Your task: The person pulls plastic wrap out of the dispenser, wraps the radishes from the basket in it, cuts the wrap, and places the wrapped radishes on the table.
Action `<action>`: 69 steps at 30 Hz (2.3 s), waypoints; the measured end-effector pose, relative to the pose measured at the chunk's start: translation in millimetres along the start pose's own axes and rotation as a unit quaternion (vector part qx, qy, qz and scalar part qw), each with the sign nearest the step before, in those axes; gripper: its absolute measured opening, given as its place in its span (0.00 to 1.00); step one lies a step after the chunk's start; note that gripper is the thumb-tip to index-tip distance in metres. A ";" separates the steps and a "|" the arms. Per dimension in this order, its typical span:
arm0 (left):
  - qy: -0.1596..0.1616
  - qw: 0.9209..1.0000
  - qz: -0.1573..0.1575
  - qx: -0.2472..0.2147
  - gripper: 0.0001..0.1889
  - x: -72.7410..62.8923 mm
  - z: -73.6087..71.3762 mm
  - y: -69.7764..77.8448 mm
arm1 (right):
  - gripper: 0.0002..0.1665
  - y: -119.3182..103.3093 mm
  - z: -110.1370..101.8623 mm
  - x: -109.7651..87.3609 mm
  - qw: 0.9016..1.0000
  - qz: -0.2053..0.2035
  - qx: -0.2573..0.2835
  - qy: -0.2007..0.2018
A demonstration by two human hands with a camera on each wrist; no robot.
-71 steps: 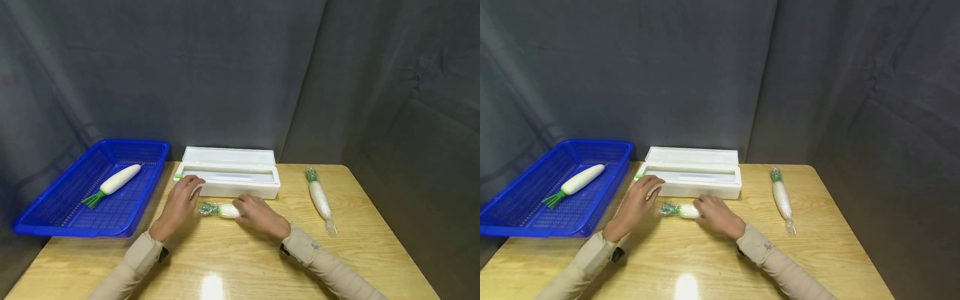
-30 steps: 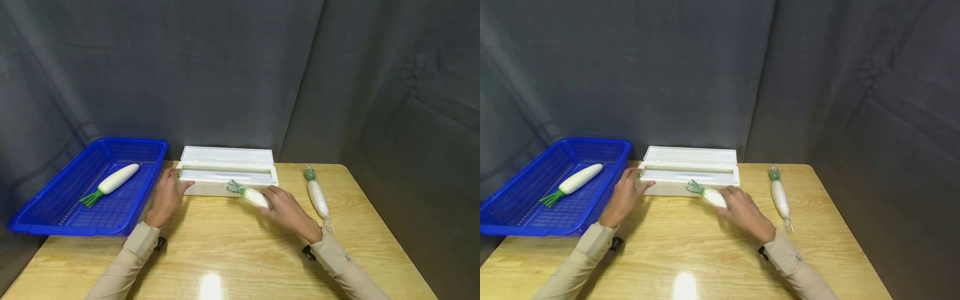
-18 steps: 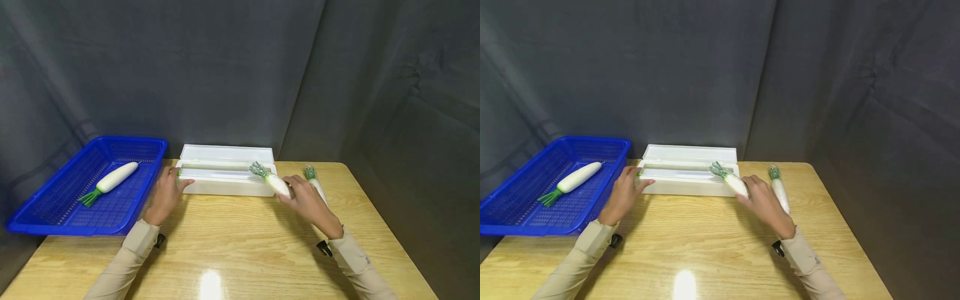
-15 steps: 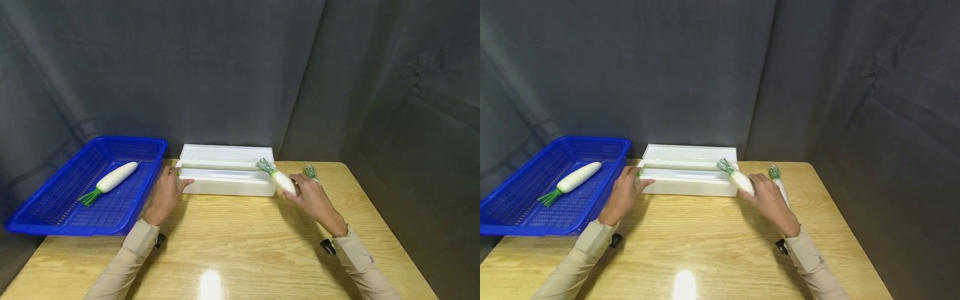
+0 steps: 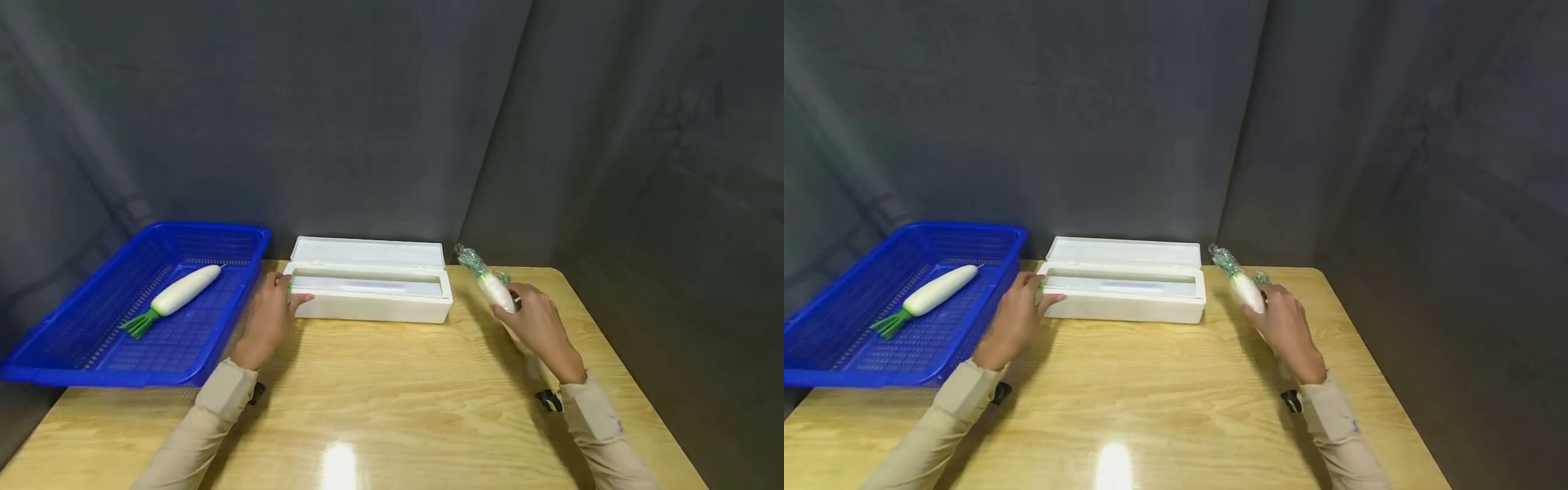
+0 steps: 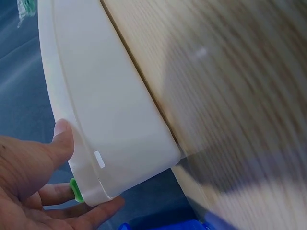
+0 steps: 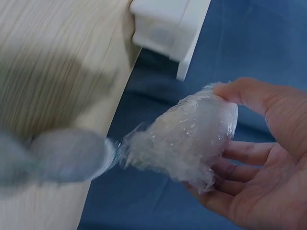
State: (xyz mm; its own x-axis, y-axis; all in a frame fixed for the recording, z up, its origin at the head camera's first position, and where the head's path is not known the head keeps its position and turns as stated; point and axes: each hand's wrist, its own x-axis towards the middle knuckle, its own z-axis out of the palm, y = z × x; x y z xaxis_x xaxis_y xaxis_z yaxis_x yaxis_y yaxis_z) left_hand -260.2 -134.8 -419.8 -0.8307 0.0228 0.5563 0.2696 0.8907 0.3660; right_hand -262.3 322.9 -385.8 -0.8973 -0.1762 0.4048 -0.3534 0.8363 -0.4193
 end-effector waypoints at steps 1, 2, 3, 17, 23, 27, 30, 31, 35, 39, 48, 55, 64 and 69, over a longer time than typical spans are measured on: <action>0.000 1.000 0.003 0.002 0.29 -0.3 -0.3 -0.5 | 0.19 3.6 -0.8 -0.2 1.000 0.009 0.002 0.000; 0.000 1.000 0.005 0.003 0.29 -0.6 -0.5 -0.9 | 0.19 7.5 -1.8 -0.2 1.000 0.019 0.003 0.001; -0.001 1.000 0.007 0.001 0.29 -0.8 -0.7 -0.9 | 0.19 11.4 -2.9 -0.1 1.000 0.029 0.001 0.002; 0.003 1.000 0.016 0.009 0.29 3.9 -2.2 -1.5 | 0.18 65.8 -6.1 0.9 0.993 0.108 -0.046 0.002; -0.005 1.000 0.014 0.017 0.29 2.4 -1.7 -1.2 | 0.22 84.9 -3.5 -0.3 0.987 0.144 -0.058 -0.040; -0.002 1.000 0.017 0.019 0.28 2.9 -0.8 0.2 | 0.26 93.8 1.1 -2.9 0.982 0.168 -0.025 -0.079; 0.001 1.000 0.019 0.019 0.28 3.3 -0.3 0.7 | 0.28 97.9 4.5 -5.6 0.976 0.189 0.015 -0.104; 0.000 1.000 0.019 0.019 0.28 3.2 -0.3 0.9 | 0.28 99.3 5.4 -6.4 0.975 0.193 0.025 -0.107; -0.006 1.000 0.015 0.017 0.28 2.2 -0.2 0.6 | 0.26 102.4 5.6 -8.8 0.971 0.201 0.042 -0.126; -0.010 1.000 0.006 0.009 0.29 1.1 -1.8 -1.9 | 0.25 103.8 6.3 -8.1 0.965 0.203 0.044 -0.162; 0.019 0.999 0.036 0.005 0.30 3.9 -4.5 -2.3 | 0.43 97.1 11.1 -4.9 0.974 0.183 -0.026 -0.130; 0.024 0.997 0.065 -0.020 0.27 7.5 -6.7 -4.9 | 0.25 64.4 19.1 1.6 0.996 0.047 -0.064 0.033; -0.025 0.994 0.106 -0.025 0.19 14.0 -9.8 -2.5 | 0.17 9.6 33.4 23.7 0.997 -0.082 -0.003 0.008; -0.047 0.993 0.103 -0.025 0.15 15.9 -7.6 -1.3 | 0.18 -11.0 47.9 34.9 0.993 -0.098 0.059 -0.042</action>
State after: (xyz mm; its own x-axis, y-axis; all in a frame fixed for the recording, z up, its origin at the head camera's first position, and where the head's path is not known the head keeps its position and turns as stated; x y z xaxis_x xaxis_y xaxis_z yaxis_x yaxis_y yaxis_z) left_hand -270.0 -139.1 -405.8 -0.7970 0.2469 0.5511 0.4602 0.8392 0.2896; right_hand -302.4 282.7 -405.9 -0.8255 -0.3768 0.4203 -0.5475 0.7155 -0.4339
